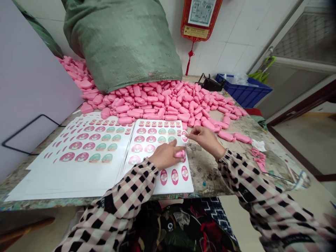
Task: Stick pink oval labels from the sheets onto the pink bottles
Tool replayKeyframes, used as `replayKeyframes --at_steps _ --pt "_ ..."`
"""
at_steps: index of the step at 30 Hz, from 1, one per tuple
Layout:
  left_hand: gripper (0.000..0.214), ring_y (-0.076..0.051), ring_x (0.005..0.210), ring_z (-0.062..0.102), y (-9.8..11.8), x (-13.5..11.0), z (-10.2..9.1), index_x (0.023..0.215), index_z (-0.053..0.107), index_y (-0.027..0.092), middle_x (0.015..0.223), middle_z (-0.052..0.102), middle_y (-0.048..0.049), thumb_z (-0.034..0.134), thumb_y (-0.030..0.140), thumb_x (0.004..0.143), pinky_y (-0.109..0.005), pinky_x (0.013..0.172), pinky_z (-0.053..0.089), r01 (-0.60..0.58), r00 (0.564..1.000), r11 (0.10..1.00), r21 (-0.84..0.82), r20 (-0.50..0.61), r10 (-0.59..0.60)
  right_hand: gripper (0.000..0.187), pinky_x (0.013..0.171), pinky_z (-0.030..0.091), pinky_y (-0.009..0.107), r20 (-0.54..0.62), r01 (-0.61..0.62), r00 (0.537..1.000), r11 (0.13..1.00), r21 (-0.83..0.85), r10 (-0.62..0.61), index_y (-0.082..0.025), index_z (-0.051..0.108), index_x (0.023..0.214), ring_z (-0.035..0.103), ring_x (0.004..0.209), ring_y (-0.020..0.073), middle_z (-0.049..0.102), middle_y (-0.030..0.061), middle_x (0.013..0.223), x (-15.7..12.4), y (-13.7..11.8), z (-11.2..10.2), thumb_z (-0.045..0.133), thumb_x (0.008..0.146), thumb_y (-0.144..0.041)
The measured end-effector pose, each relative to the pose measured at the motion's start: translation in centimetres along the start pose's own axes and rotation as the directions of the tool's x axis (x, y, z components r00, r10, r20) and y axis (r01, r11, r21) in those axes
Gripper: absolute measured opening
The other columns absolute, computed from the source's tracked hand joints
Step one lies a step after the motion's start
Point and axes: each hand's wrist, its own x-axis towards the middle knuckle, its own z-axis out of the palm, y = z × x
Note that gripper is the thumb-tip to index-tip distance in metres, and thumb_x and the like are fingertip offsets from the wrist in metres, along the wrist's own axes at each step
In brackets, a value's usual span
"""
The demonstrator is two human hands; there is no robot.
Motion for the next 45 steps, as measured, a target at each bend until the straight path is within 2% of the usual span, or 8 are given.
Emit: replayKeyframes --at_steps 3,4,6,9,12,37,40,45 --pt "0.037 -0.019 0.084 0.055 -0.1 -0.7 0.2 0.099 0.062 0.026 0.094 0.062 -0.0026 0.056 0.052 0.074 -0.032 0.079 0.042 -0.005 0.977 0.89 -0.456 -0.192 -0.093 0.034 0.05 0.035 0.023 -0.127 0.043 0.992 0.953 0.3 -0.005 -0.017 0.057 0.07 0.046 0.055 0.0103 0.056 -0.0006 0.063 -2.0 -0.4 0.0 0.064 0.069 -0.051" --pt "0.038 -0.017 0.076 0.055 0.0 -0.8 0.2 0.096 0.061 0.023 0.084 0.061 -0.0019 0.055 0.054 0.074 -0.029 0.073 0.043 -0.004 0.965 0.768 -0.64 -0.204 -0.164 0.033 0.05 0.035 0.023 -0.15 0.059 0.989 0.922 0.382 -0.001 -0.017 0.057 0.07 0.045 0.055 0.01 0.055 -0.0008 0.063 -2.7 -0.8 0.1 0.064 0.07 -0.05" --pt "0.045 -0.012 0.061 0.051 0.6 -1.0 0.3 0.095 0.059 0.02 0.072 0.056 -0.0007 0.051 0.059 0.075 -0.024 0.059 0.042 0.004 0.955 0.369 -0.929 -0.105 -0.276 0.031 0.051 0.036 0.023 -0.165 0.082 0.986 0.869 0.487 -0.001 -0.017 0.056 0.07 0.044 0.055 0.0096 0.053 -0.0016 0.063 -3.9 -1.8 0.5 0.065 0.071 -0.047" --pt "0.048 -0.009 0.054 0.05 1.8 -0.7 0.1 0.094 0.055 0.019 0.069 0.053 0.0006 0.048 0.063 0.075 -0.021 0.051 0.04 0.037 0.95 -0.22 -0.975 0.102 -0.294 0.027 0.052 0.037 0.023 -0.172 0.113 0.985 0.852 0.511 -0.027 -0.018 0.057 0.069 0.045 0.058 0.0098 0.053 -0.0019 0.065 -5.2 -3.1 1.2 0.066 0.071 -0.043" --pt "0.045 -0.01 0.056 0.052 2.8 -0.3 -0.2 0.091 0.053 0.019 0.074 0.055 -0.0001 0.047 0.062 0.077 -0.021 0.049 0.042 0.028 0.945 -0.416 -0.909 0.16 -0.285 0.025 0.054 0.038 0.024 -0.183 0.137 0.981 0.884 0.448 -0.059 -0.019 0.058 0.07 0.046 0.059 0.0104 0.055 -0.0013 0.066 -5.9 -3.7 1.9 0.066 0.072 -0.042" --pt "0.051 -0.01 0.055 0.054 3.2 -0.9 0.2 0.094 0.057 0.017 0.07 0.054 -0.0011 0.043 0.064 0.078 -0.021 0.049 0.045 -0.006 0.98 -0.335 -0.942 0.061 -0.19 0.028 0.055 0.045 0.028 -0.072 0.099 0.994 0.916 0.388 -0.077 -0.021 0.057 0.075 0.058 0.055 0.0134 0.063 0.0004 0.071 -6.5 -3.0 3.3 0.06 0.076 -0.049" --pt "0.046 -0.008 0.055 0.052 3.5 -1.2 0.0 0.098 0.056 0.018 0.07 0.052 0.0004 0.048 0.058 0.078 -0.021 0.052 0.045 -0.013 0.981 -0.231 -0.973 0.032 -0.192 0.028 0.057 0.046 0.028 -0.045 0.093 0.996 0.916 0.39 -0.082 -0.021 0.056 0.076 0.059 0.058 0.0142 0.063 0.0003 0.07 -6.5 -2.8 3.2 0.058 0.077 -0.05" --pt "0.035 -0.008 0.052 0.053 3.7 -1.8 0.5 0.103 0.047 0.022 0.068 0.051 0.0034 0.055 0.046 0.079 -0.021 0.05 0.044 0.001 0.956 0.124 -0.992 -0.035 -0.292 0.028 0.064 0.043 0.027 0.041 0.128 0.989 0.966 0.226 -0.141 -0.022 0.058 0.079 0.06 0.067 0.0154 0.065 -0.0007 0.069 -7.0 -2.7 2.7 0.051 0.083 -0.05"
